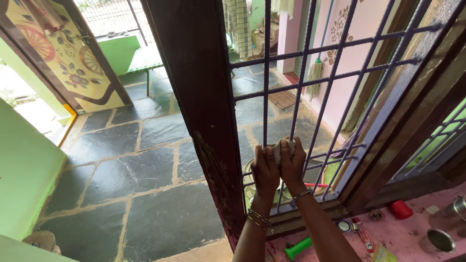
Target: The person wipes the metal grills of a window using a white cloth, cleaning different sections of the bars one by one.
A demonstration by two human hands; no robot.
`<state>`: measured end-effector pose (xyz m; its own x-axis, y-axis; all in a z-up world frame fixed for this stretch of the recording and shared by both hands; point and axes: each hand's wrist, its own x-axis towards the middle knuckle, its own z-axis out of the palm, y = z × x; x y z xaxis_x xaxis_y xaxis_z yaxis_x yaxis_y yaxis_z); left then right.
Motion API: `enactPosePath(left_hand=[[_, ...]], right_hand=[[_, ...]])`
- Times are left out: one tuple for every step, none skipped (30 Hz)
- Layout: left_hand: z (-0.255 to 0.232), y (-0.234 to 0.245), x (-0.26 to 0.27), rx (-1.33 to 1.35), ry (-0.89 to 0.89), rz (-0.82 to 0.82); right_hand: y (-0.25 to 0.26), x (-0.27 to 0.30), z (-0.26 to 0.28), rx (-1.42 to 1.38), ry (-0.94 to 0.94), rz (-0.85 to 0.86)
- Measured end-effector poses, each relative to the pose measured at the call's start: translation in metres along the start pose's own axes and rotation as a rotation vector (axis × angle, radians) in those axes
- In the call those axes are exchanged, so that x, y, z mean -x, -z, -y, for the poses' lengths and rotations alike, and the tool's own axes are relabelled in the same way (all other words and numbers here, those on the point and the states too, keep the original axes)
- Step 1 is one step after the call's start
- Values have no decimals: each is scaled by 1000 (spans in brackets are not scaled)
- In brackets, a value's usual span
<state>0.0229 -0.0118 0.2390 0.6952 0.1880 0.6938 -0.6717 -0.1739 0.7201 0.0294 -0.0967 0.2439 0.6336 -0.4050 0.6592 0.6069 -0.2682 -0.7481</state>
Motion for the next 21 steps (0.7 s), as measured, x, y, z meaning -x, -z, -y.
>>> enactPosePath(left_hand=[[0,-1,0,-7,-5,-7],[1,-2,0,-9,9,-5],[1,-3,0,-10,23,-3],[1,-4,0,-11,38,-1],[0,-5,1,-14,43,-8],[0,-5,1,-18,48,-15],[-1,-6,2,-21,54,-23],[-1,-7,2,-27,31,-32],[-2,-7,1,-33,8,-41],[-3,-8,2,-39,-14,-50],[-4,-7,2,-38,-11,-48],[-6,-6,2,-36,-8,-48],[-7,-6,2,-35,-5,-47],[-9,-6,2,-42,12,-40],[-11,-7,0,-49,30,-33],[-14,-5,0,-61,50,-27],[-19,-6,4,-89,-9,-79],[-25,-8,7,-118,-74,-129],[-30,-9,12,-148,-140,-177],[-33,-9,16,-249,-207,-243],[-33,-9,22,-349,-274,-308]], right_hand=[[1,0,0,-4,-8,3],[2,0,-1,-3,-7,8],[2,0,-2,-2,-6,12],[4,0,-2,1,-5,17],[5,-1,-3,-3,-1,20],[4,-1,-3,-7,3,25],[5,-2,-3,-12,8,30],[6,-2,-3,-12,18,33],[6,-3,-3,-13,29,36],[7,-3,-2,-14,39,40],[9,-3,-1,-8,43,50],[11,-2,1,-2,47,61],[13,-3,3,3,51,72],[15,-3,5,33,54,99],[19,-4,7,63,57,125],[23,-4,9,90,57,155],[29,-3,13,151,71,187],[37,-4,16,210,89,217],[45,-6,20,269,108,247],[56,-9,23,389,134,275],[70,-11,28,510,161,303]])
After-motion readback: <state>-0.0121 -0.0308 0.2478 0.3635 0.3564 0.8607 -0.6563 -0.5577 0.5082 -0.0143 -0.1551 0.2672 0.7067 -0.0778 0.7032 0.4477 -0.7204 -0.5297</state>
